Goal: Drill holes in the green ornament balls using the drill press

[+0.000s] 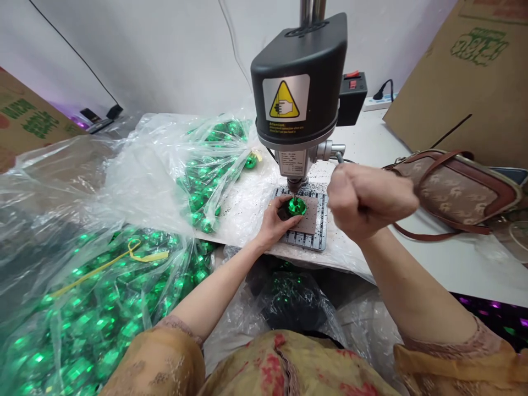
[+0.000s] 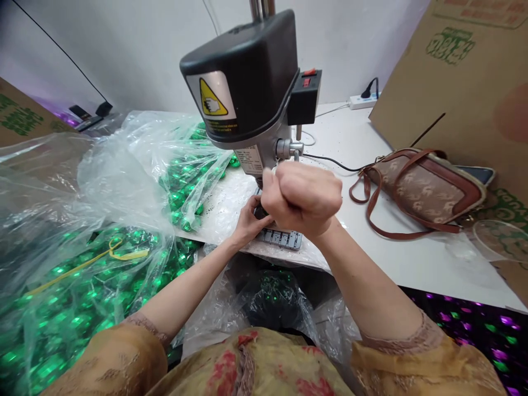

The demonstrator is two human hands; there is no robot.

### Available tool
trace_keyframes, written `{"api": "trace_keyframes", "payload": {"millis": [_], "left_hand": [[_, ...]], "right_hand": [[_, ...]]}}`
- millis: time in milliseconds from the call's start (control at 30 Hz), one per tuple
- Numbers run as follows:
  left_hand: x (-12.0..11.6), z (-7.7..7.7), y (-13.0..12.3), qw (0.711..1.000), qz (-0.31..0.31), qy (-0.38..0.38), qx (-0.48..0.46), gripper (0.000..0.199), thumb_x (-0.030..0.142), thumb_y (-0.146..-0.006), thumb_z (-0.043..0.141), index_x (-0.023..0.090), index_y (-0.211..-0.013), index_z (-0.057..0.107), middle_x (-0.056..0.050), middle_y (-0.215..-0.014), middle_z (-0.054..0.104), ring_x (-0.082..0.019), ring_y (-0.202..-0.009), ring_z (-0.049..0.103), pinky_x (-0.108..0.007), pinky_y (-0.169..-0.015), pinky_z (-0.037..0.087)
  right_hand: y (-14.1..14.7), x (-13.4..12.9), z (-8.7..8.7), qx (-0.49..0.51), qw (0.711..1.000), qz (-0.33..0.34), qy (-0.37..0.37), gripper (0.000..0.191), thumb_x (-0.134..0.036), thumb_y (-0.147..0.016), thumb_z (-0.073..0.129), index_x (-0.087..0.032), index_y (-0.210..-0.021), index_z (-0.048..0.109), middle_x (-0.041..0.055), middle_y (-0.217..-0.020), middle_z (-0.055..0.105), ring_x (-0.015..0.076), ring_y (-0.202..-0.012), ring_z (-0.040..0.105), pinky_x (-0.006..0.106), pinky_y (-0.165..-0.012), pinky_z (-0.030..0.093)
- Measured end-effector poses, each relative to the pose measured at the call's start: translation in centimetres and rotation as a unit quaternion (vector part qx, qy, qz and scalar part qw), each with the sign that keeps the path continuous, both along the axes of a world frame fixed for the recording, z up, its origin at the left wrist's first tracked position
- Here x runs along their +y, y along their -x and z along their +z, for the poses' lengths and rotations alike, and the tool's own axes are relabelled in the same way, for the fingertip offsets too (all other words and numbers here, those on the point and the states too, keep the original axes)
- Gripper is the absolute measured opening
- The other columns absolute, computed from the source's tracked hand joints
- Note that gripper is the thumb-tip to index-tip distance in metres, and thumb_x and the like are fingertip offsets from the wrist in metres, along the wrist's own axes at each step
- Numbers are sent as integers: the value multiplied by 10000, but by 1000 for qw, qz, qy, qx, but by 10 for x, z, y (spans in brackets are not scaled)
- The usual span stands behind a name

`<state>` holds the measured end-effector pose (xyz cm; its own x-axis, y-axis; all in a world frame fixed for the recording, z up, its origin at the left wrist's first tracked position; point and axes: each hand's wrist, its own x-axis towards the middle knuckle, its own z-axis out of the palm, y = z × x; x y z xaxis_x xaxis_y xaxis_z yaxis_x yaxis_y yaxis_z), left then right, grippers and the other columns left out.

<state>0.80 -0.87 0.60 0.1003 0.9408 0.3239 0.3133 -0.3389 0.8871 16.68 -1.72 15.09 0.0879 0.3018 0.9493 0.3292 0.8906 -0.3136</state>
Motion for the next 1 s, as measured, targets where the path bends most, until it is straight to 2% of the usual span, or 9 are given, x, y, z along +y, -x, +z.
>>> {"api": "trace_keyframes", "payload": {"millis": [167,300,400,500,633,733,800,867,1000], "left_hand": [[-9,1,-5,999,42,-21,4,454,346,-763,800,205,-1135,582,-91,-1113,674,-227,-1051,661,-410,-946,538],[-49,-5,0,983,88,-149,67,461,381,-741,800,210,-1096,561,-102,-1070,661,-242,-1024,663,-410,-871,556],[-86,-23,17,957,-57,-233,161,429,408,-723,813,251,-1057,593,-96,-1094,681,-237,-950,683,-389,-769,571],[-109,-44,37,895,-263,-229,279,307,260,-805,723,362,-1081,639,-57,-1119,710,-220,-844,685,-373,-686,542],[-115,-52,53,879,-305,-158,330,317,296,-837,659,395,-1138,649,-48,-1016,720,-224,-719,663,-383,-591,501],[-98,-33,57,909,-270,-147,282,248,406,-805,709,395,-1051,677,-8,-828,702,-187,-602,625,-346,-527,482],[-69,-13,60,947,-152,-151,238,121,333,-821,671,336,-942,680,-12,-782,693,-197,-644,640,-347,-589,509],[-25,6,65,968,12,-140,209,96,239,-852,579,269,-905,653,-43,-804,681,-227,-744,649,-385,-716,523],[84,25,78,962,179,-58,199,187,93,-796,547,213,-919,621,-69,-823,633,-272,-877,626,-446,-906,466]], "right_hand": [[8,3,41,137,990,18,21,452,-225,-892,598,-199,-501,373,-62,-432,354,44,-404,298,274,-441,240],[8,8,51,143,987,56,51,445,-150,-881,593,-210,-498,374,-57,-438,374,51,-408,291,285,-475,252],[6,9,50,125,990,52,41,438,-152,-895,572,-213,-516,361,-60,-443,387,47,-403,301,268,-470,272],[6,10,49,134,989,60,34,424,-165,-894,577,-212,-525,374,-60,-450,394,49,-403,314,267,-468,275],[6,11,49,156,984,82,25,423,-183,-879,610,-208,-513,400,-58,-444,393,53,-397,305,285,-453,252],[6,11,48,154,984,82,28,426,-192,-879,615,-208,-507,406,-59,-443,392,47,-397,308,281,-451,260],[6,10,47,151,984,84,33,424,-199,-883,611,-203,-510,409,-54,-450,396,47,-412,328,279,-460,266],[6,8,47,157,983,86,37,424,-212,-886,609,-197,-514,408,-49,-451,396,48,-425,339,282,-468,259],[7,4,47,160,981,74,79,419,-211,-898,582,-193,-524,394,-47,-472,390,46,-450,355,286,-490,257]]}}
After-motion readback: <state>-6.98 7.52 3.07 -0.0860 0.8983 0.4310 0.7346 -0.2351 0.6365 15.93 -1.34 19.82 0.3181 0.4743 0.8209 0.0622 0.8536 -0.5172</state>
